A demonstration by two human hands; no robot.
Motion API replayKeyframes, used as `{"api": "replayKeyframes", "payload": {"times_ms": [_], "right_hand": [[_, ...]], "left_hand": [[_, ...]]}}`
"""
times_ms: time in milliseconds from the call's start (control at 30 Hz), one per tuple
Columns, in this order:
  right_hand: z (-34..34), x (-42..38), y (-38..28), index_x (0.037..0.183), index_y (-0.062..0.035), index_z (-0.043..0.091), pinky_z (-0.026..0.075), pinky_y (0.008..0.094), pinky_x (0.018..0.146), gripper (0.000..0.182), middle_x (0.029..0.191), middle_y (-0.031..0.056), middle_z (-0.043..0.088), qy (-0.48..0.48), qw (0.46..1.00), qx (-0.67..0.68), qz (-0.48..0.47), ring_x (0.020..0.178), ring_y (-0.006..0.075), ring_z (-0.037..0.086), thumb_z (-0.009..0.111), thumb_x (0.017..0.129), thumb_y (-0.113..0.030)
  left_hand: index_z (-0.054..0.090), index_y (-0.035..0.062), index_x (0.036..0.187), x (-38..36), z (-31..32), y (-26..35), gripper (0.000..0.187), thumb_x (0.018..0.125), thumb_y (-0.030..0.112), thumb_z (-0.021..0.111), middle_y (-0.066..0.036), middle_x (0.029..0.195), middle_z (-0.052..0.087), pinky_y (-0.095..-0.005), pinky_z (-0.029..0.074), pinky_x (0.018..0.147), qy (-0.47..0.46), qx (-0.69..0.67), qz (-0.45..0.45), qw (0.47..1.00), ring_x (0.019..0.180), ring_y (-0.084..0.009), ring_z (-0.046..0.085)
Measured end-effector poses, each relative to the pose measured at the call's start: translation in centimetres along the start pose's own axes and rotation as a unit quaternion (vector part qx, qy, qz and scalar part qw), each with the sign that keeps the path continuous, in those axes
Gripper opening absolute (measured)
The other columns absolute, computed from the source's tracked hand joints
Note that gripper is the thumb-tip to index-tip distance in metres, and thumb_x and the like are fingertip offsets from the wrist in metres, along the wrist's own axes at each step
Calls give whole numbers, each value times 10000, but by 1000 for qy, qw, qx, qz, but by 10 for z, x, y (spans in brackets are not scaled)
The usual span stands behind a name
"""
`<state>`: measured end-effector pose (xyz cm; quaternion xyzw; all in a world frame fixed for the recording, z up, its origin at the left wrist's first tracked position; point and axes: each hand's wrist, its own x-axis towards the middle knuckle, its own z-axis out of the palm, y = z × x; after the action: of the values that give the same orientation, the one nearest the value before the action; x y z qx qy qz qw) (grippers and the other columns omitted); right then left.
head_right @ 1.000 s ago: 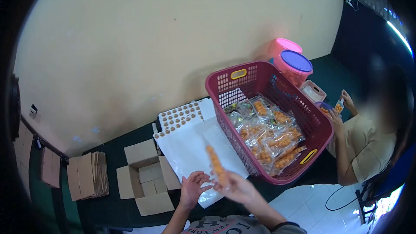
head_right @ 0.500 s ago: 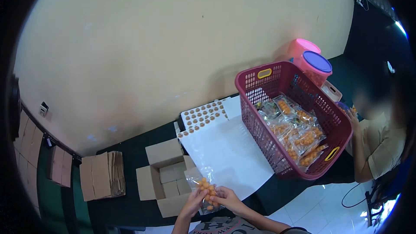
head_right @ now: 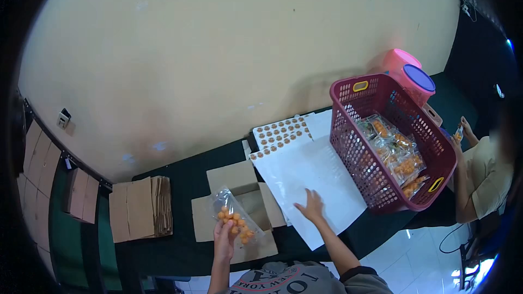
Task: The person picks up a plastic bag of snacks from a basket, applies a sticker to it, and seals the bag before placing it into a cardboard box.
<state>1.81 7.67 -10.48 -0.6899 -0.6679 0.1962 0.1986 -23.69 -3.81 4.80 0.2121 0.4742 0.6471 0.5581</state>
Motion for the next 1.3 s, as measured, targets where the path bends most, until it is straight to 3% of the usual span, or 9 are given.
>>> {"api": "replayKeyframes", "payload": {"times_ms": [33,200,400,633,767,900,1033,1100,1300], "right_hand": [[4,-2,11,1275,-76,328,297,498,910,813,1311,219,291,-46,996,-47,55,1206,358,291,667,648,-468],[33,-47,44,1298,-93,303,267,467,938,809,1372,185,196,-4,982,-188,0,1248,322,228,669,657,-422],[52,-82,36,1326,-90,253,271,495,923,847,1384,185,152,9,978,-167,127,1254,338,202,657,669,-439],[46,-106,40,1327,-88,244,275,519,916,857,1391,185,122,7,976,-164,143,1255,346,190,662,665,-436],[34,-105,22,1290,-88,296,283,503,912,784,1354,171,203,30,972,-140,184,1218,330,242,693,648,-300],[27,-66,9,1221,-66,352,304,490,886,662,1238,183,324,145,977,-88,129,1115,351,329,666,654,-204],[26,6,-27,1057,-50,484,404,426,796,440,1013,157,506,121,993,-7,2,960,323,482,643,666,-172],[41,47,-42,1020,-49,494,425,428,767,389,997,151,512,94,994,26,-55,921,316,508,631,675,-167],[90,149,-84,971,-56,522,445,444,745,287,988,146,499,98,995,6,-35,933,316,512,599,723,-179]], "left_hand": [[485,36,1083,1,-10,4,267,837,131,527,-43,941,570,-244,472,691,2,0,0,1000,833,-117,568],[495,46,1077,4,-57,17,261,837,139,535,-34,955,563,-265,465,732,20,-7,5,1000,864,-118,557],[509,48,1053,8,-90,22,234,839,139,540,-28,944,560,-241,454,729,26,-16,2,1000,860,-101,548],[485,60,1068,6,-100,25,250,844,158,537,-20,945,550,-224,461,699,8,15,-20,1000,825,-88,548],[478,58,1094,8,-100,21,282,840,161,546,-29,964,555,-257,474,725,-13,21,-20,999,854,-113,564],[466,49,1098,10,-105,19,283,844,154,534,-40,977,557,-271,482,741,-25,16,-21,999,883,-138,572],[460,56,1094,10,-108,21,282,846,166,535,-41,977,553,-288,492,734,-26,1,-23,999,875,-141,573],[456,57,1096,10,-112,21,286,846,171,535,-41,975,552,-295,495,732,-23,-5,-28,999,873,-142,573],[453,54,1087,17,-127,19,272,850,163,529,-44,952,557,-291,504,704,2,3,-44,999,844,-145,580]]}}
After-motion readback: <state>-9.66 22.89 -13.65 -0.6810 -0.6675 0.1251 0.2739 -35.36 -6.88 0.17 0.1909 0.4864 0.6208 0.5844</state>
